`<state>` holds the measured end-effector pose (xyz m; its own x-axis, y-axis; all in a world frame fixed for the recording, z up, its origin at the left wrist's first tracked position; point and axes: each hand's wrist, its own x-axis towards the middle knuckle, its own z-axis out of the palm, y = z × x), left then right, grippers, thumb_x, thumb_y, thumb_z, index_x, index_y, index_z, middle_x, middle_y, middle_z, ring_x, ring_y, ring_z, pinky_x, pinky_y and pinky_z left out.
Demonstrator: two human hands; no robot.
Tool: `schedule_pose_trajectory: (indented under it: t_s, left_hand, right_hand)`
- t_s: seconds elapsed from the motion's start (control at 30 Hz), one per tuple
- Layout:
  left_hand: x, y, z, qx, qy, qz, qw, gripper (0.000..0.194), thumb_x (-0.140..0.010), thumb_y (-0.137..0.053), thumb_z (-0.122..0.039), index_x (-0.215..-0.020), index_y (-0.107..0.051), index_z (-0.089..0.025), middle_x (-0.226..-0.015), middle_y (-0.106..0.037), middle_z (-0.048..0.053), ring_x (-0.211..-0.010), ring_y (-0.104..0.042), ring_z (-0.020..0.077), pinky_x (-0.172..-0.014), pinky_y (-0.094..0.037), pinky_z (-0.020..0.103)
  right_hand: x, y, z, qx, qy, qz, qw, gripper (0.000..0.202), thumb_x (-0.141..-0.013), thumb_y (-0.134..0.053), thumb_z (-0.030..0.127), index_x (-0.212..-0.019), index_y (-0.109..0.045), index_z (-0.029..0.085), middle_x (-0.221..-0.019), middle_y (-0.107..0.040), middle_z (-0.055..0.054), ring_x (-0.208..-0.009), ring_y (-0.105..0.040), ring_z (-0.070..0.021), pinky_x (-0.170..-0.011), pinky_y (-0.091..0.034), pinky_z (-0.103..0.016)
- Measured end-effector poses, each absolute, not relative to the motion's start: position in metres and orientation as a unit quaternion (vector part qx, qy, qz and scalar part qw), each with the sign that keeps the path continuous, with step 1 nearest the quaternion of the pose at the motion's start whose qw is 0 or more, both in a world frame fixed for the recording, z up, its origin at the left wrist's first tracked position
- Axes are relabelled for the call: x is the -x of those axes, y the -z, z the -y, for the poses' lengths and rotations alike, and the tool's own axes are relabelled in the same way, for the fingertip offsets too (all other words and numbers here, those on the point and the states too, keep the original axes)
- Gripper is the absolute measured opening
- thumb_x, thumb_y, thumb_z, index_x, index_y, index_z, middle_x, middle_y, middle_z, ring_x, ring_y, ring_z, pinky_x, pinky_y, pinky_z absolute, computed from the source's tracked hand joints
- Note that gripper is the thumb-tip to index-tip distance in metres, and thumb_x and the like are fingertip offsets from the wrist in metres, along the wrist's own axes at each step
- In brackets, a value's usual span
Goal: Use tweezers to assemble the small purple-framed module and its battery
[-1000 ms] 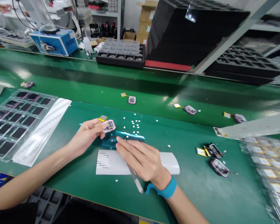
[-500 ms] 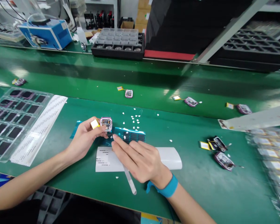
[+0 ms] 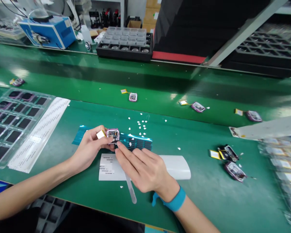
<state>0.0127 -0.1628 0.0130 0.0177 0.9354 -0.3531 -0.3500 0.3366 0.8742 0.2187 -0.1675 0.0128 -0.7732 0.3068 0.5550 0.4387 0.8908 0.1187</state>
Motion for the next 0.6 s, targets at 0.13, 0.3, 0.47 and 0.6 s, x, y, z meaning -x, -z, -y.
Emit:
schedule_pose_trajectory:
  t_s: [0.13,0.3,0.47,0.6]
  left_hand:
    - [-0.0130,-0.0135,0.1631,-0.298,-0.493,-0.501,0.646,0.023,-0.064,-0.079,-0.018,-0.061,-0.056,-0.016,-0.066,-0.064,-0.002,-0.054,-0.064,0.0105,-0.056,-0.059,0.024]
    - [-0.0126,-0.0119,0.1627,-0.308,-0.497,-0.514,0.627,0.022,-0.063,-0.079,-0.019,-0.061,-0.057,-0.016,-0.064,-0.065,-0.002,-0.052,-0.064,0.0107,-0.055,-0.057,0.023]
    - [-0.0119,-0.0107,0.1629,-0.320,-0.498,-0.517,0.618,0.023,-0.063,-0.079,-0.019,-0.061,-0.057,-0.017,-0.064,-0.067,-0.002,-0.051,-0.064,0.0107,-0.055,-0.057,0.023]
    - [-0.0116,-0.0098,0.1639,-0.335,-0.488,-0.521,0.616,0.021,-0.064,-0.079,-0.020,-0.063,-0.058,-0.017,-0.059,-0.065,-0.003,-0.052,-0.064,0.0112,-0.055,-0.056,0.022]
  right_hand:
    - [-0.2172,-0.0125,0.1681,0.190,0.129,0.936,0.267,0.032,-0.100,-0.045,0.007,-0.112,-0.075,0.006,-0.122,-0.074,-0.017,-0.068,-0.060,-0.0157,-0.054,-0.044,-0.030]
    - [-0.2141,-0.0148,0.1690,0.184,0.139,0.937,0.261,0.037,-0.101,-0.040,0.007,-0.112,-0.075,0.003,-0.121,-0.074,-0.017,-0.067,-0.060,-0.0161,-0.053,-0.043,-0.031]
    - [-0.2120,-0.0131,0.1697,0.182,0.133,0.937,0.266,0.035,-0.101,-0.042,0.008,-0.111,-0.075,0.003,-0.121,-0.074,-0.017,-0.065,-0.059,-0.0158,-0.052,-0.044,-0.031]
    - [-0.2124,-0.0098,0.1700,0.181,0.120,0.935,0.279,0.034,-0.101,-0.042,0.007,-0.111,-0.074,0.003,-0.119,-0.075,-0.017,-0.067,-0.062,-0.0159,-0.053,-0.045,-0.031]
